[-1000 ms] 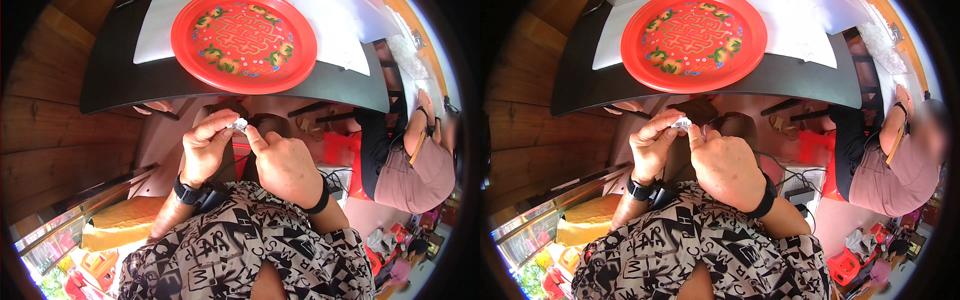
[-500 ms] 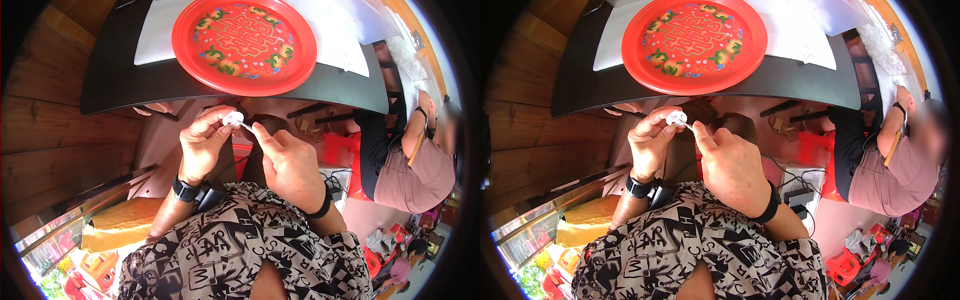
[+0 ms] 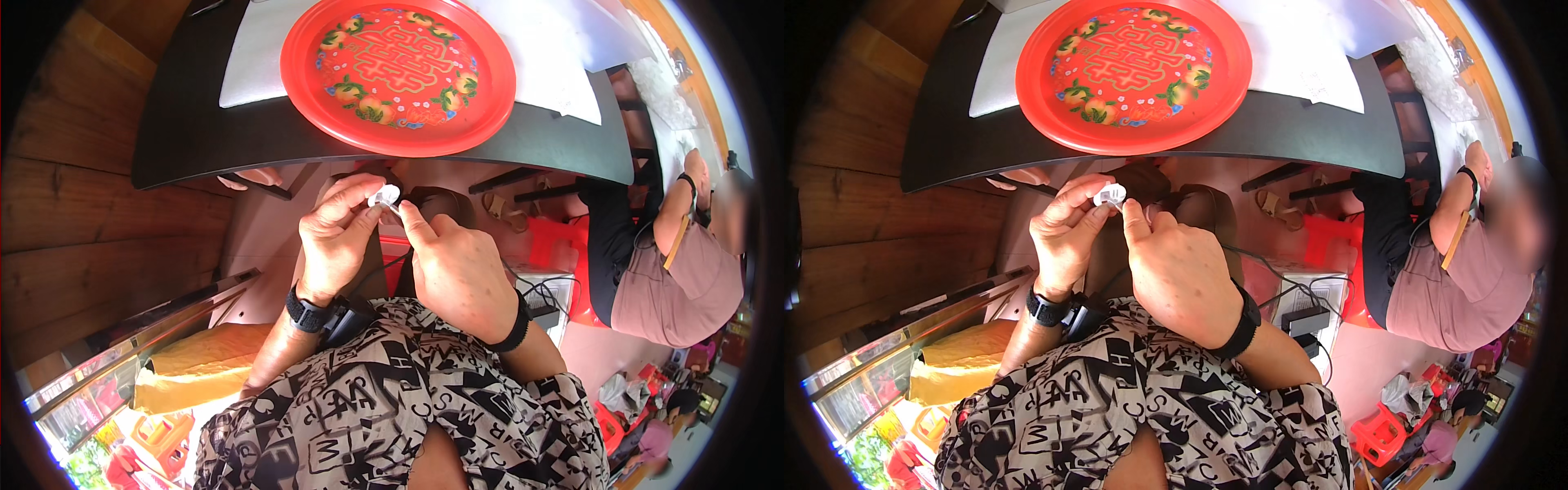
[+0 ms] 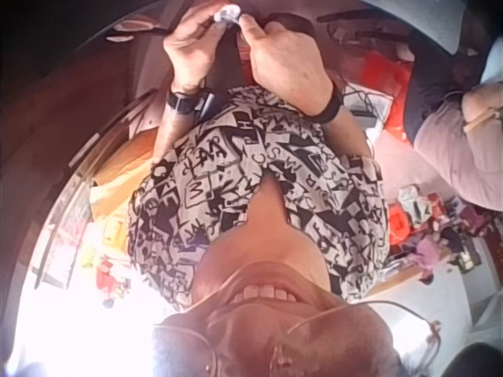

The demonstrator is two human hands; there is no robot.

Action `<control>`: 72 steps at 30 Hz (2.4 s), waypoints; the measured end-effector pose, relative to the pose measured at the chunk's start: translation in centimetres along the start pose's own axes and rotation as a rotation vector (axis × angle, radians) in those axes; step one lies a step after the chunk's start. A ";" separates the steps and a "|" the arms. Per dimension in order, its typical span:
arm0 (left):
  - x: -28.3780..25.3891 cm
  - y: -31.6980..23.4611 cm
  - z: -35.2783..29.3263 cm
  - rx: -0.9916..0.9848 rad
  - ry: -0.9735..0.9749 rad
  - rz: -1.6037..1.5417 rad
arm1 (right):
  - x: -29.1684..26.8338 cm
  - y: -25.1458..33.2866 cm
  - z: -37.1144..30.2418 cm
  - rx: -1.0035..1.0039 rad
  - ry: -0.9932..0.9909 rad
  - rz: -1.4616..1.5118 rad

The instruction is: Assembling small plastic parts using glue.

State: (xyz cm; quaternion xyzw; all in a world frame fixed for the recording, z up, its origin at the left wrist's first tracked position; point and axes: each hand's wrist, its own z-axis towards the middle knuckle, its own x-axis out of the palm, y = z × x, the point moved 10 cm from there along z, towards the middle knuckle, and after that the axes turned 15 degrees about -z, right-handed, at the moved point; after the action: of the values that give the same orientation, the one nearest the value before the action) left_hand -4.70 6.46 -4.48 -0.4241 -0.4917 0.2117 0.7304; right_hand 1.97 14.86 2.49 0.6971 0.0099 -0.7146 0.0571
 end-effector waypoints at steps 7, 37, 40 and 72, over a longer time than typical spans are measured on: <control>-0.2 -0.3 -0.4 0.043 -0.006 0.068 | 0.6 0.3 0.7 -0.047 0.137 -0.037; -0.2 -1.8 -0.2 -0.049 -0.035 -0.170 | -0.5 -2.2 -2.4 0.146 -0.329 0.359; -0.3 -1.7 -0.2 -0.045 -0.049 -0.141 | -0.6 -2.4 -2.6 0.167 -0.341 0.381; 1.0 -1.8 -0.8 0.005 -0.002 -0.106 | -1.5 -0.5 -2.4 0.059 -0.255 0.091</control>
State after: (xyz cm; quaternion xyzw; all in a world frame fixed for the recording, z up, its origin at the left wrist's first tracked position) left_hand -3.75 5.82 -2.55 -0.3953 -0.5135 0.1743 0.7413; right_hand 4.39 15.66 3.84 0.6016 -0.0499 -0.7942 0.0697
